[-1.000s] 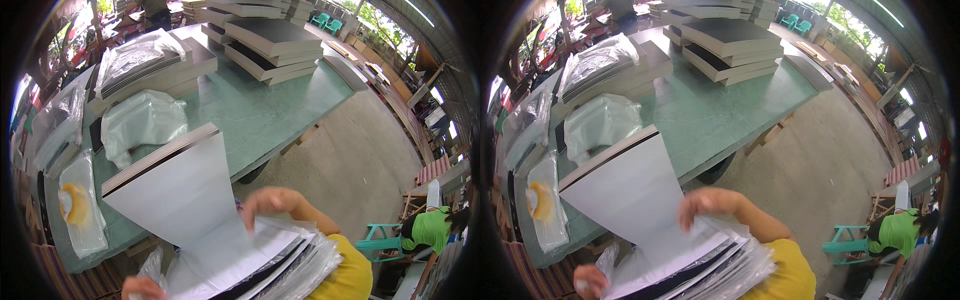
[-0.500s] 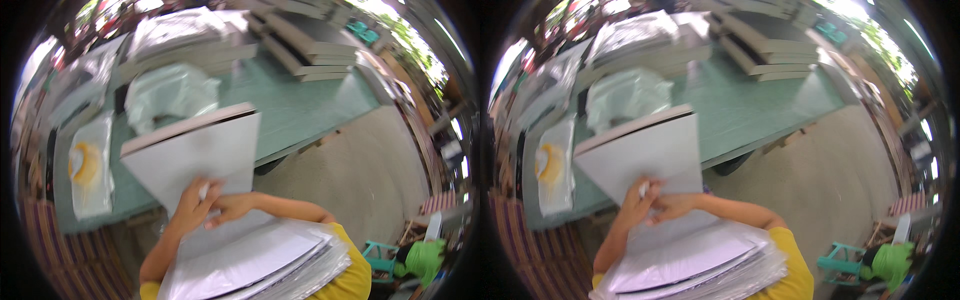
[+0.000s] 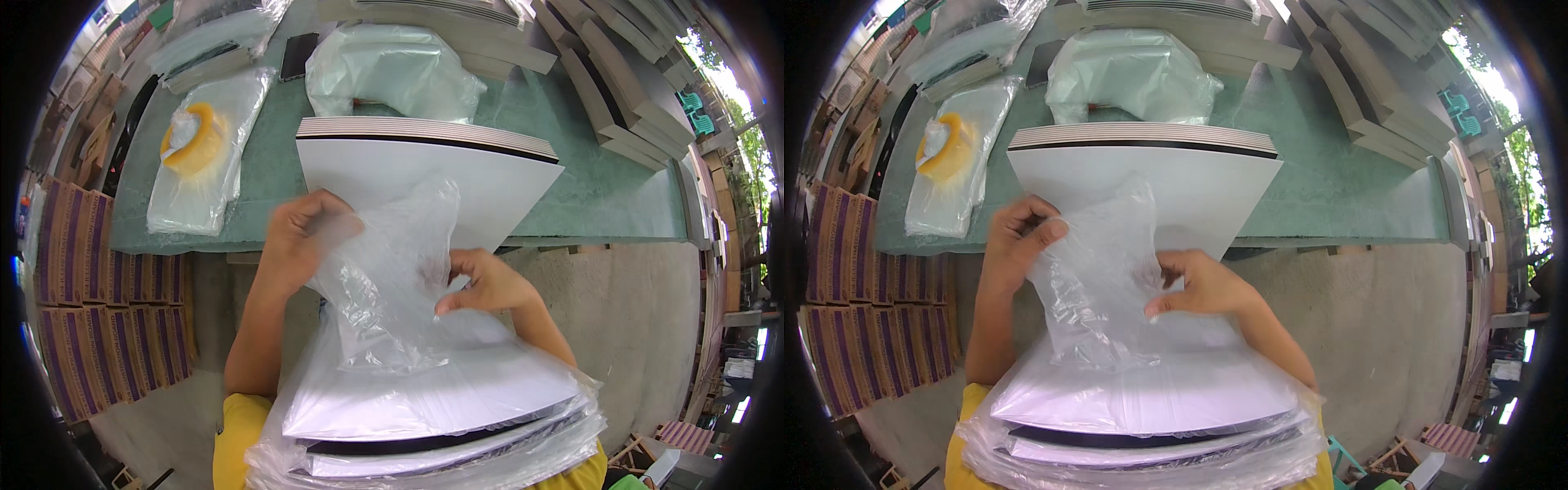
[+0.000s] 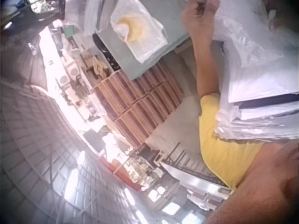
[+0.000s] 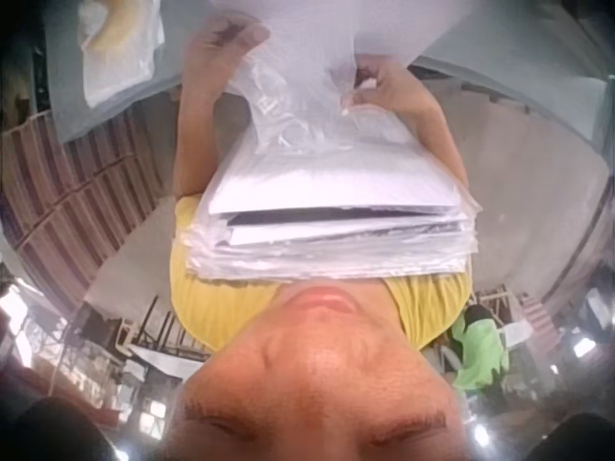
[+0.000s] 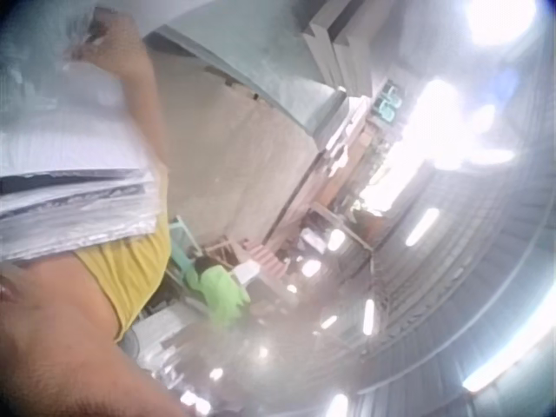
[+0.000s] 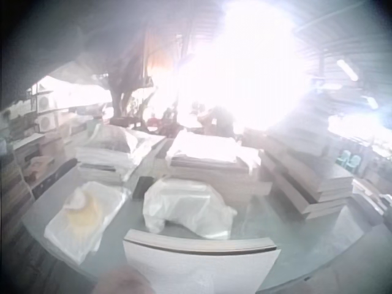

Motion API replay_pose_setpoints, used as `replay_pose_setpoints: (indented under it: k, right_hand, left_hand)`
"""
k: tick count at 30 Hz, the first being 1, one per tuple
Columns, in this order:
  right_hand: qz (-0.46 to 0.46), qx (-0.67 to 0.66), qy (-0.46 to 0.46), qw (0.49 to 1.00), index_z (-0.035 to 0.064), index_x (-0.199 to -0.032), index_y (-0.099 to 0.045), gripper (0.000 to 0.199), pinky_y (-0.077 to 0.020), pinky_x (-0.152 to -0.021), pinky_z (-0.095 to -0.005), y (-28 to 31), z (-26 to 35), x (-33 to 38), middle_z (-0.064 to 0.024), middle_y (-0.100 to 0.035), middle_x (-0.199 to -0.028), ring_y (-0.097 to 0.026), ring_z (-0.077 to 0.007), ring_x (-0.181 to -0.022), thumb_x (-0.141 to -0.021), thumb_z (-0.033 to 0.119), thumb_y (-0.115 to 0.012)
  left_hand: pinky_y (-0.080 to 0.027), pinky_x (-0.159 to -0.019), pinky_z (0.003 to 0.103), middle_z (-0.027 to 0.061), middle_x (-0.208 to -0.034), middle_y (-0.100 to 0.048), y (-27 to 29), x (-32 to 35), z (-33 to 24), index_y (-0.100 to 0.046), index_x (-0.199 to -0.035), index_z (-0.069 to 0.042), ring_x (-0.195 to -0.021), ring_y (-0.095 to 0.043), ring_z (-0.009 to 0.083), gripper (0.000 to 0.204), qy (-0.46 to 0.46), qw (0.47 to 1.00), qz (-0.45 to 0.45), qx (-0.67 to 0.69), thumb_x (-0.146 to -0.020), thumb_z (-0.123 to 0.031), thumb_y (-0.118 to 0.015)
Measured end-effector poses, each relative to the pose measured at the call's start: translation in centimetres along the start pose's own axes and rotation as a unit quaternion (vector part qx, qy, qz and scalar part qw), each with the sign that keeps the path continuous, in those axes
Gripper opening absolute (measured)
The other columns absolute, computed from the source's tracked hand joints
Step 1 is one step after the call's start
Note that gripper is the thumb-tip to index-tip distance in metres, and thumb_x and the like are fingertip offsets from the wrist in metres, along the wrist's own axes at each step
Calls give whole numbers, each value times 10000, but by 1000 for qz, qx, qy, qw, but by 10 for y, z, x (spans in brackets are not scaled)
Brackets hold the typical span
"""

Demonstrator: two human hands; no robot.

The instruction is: The person wraps individual white paper stacks in clear plastic film by hand, folding the film around the stack and tucking the ends before placing the wrapped stack on top of others.

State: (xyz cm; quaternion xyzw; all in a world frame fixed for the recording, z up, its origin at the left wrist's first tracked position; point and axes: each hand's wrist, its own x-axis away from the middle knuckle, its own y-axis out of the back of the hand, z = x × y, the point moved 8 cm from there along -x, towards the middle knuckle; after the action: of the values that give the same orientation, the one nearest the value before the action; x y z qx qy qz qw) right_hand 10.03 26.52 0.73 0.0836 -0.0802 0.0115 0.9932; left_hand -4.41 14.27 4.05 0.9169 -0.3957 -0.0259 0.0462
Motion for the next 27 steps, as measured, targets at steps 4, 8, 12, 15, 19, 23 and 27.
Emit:
replay_pose_setpoints:
  k: [4,8,12,15,19,23,27]
  right_hand:
    - [-210,-160,61,963,-13,-898,-566,172,-428,-622,-242,46,5,0,-66,-592,-716,-544,-122,-651,-806,132,-570]
    - [-272,-246,98,925,-29,-920,-558,220,-447,-638,-260,73,15,7,-88,-602,-729,-571,-155,-669,-848,170,-499]
    - [-162,-102,24,981,-25,-839,-589,240,-449,-612,-243,40,12,-1,-63,-592,-683,-569,-134,-652,-814,212,-566]
    - [-126,-52,-44,990,-25,-773,-601,237,-447,-599,-229,33,7,-2,-50,-586,-662,-567,-119,-654,-785,211,-610]
    - [-119,-132,-51,983,-21,-761,-589,173,-441,-610,-220,34,10,-5,-47,-587,-678,-558,-104,-670,-777,149,-618]
    - [-58,-156,11,986,-27,-846,-573,173,-442,-651,-231,21,18,-18,-75,-596,-787,-566,-119,-742,-772,126,-609]
    - [-76,-179,-2,981,-42,-902,-554,226,-452,-664,-261,15,7,-21,-108,-592,-885,-574,-155,-782,-764,128,-610]
  left_hand:
    - [-349,-536,177,-34,-650,-521,-8,2,0,-566,-737,-19,-590,-442,25,72,2,999,39,-36,-720,-66,-618]
    - [-322,-516,170,-44,-631,-483,12,9,10,-547,-736,-19,-576,-405,13,131,25,1000,4,0,-711,-90,-655]
    - [-323,-522,171,-45,-617,-474,18,12,17,-549,-755,-13,-587,-421,18,112,24,999,10,-32,-720,-75,-636]
    - [-359,-540,195,-7,-665,-527,25,14,9,-570,-766,1,-582,-439,54,61,-15,995,-40,-90,-713,-28,-579]
    - [-392,-570,213,41,-700,-553,38,15,-28,-577,-772,6,-603,-491,106,92,-153,955,-131,-219,-702,-49,-601]
    - [-425,-593,256,88,-709,-564,7,16,-37,-588,-780,-1,-628,-540,178,118,-118,976,-6,-182,-695,-73,-625]
    - [-432,-621,262,96,-796,-561,-18,11,-25,-578,-860,1,-673,-544,174,177,-130,961,83,-231,-702,-61,-630]
